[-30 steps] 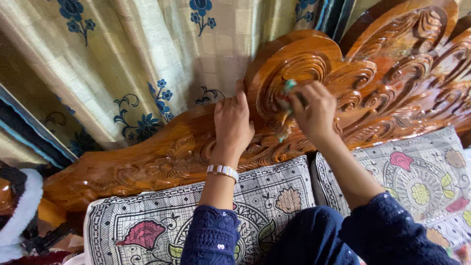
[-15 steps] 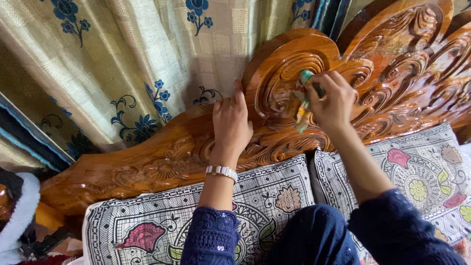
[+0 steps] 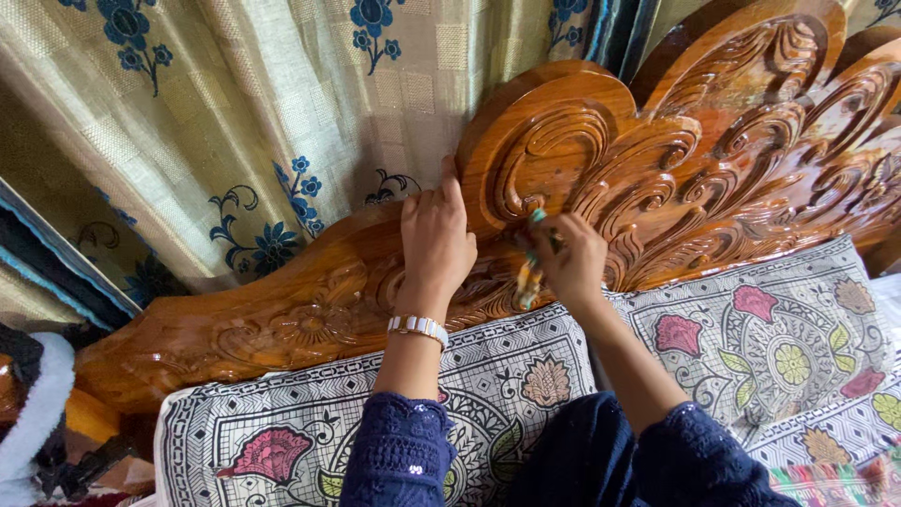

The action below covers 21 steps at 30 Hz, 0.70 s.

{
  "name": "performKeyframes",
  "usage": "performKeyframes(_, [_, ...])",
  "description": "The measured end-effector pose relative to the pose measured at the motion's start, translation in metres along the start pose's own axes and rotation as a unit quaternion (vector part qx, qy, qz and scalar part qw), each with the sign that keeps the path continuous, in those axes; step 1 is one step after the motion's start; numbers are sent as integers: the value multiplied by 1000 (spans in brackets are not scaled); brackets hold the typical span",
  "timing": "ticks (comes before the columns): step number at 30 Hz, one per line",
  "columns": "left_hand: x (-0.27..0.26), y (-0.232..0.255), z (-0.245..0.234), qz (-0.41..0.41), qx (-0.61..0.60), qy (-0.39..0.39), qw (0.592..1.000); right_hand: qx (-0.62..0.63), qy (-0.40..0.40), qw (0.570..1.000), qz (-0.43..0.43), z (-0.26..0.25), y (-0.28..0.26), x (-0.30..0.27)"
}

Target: The person wipes a carved wooden headboard with a small green cloth, moving across the decorative patterns and cleaning the top edge.

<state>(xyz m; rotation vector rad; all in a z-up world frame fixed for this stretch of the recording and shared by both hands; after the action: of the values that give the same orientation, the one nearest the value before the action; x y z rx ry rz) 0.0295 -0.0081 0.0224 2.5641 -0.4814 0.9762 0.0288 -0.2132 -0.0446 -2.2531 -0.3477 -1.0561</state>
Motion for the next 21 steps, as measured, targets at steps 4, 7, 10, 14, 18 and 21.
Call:
performKeyframes(4, [0, 0, -1, 6, -7, 21, 1000, 38, -133, 983, -123, 7, -13, -2])
performKeyframes(7, [1, -1, 2, -12, -6, -15, 1000, 69, -104, 984, -125, -7, -15, 3])
performKeyframes(10, [0, 1, -1, 14, -2, 23, 1000, 39, 26, 995, -90, -36, -9, 30])
performKeyframes(14, [0, 0, -1, -1, -6, 9, 1000, 18, 86, 994, -58, -42, -18, 43])
performKeyframes(18, [1, -1, -1, -4, -4, 5, 1000, -26, 82, 991, -105, -32, -26, 39])
performKeyframes(21, [0, 3, -1, -3, -8, 9, 1000, -39, 49, 996, -62, -31, -13, 26])
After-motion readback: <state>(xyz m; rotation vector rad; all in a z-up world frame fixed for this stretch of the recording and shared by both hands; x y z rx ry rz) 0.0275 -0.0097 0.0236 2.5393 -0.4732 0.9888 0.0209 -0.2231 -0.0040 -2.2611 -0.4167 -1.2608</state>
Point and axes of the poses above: each hand's wrist, its own x-axis towards the middle knuckle, its own z-axis out of the palm, y = z × x, the point moved 4 cm from there along x, towards the middle knuckle, and after that the axes turned 1 degree about -x, right-handed, at the moved point
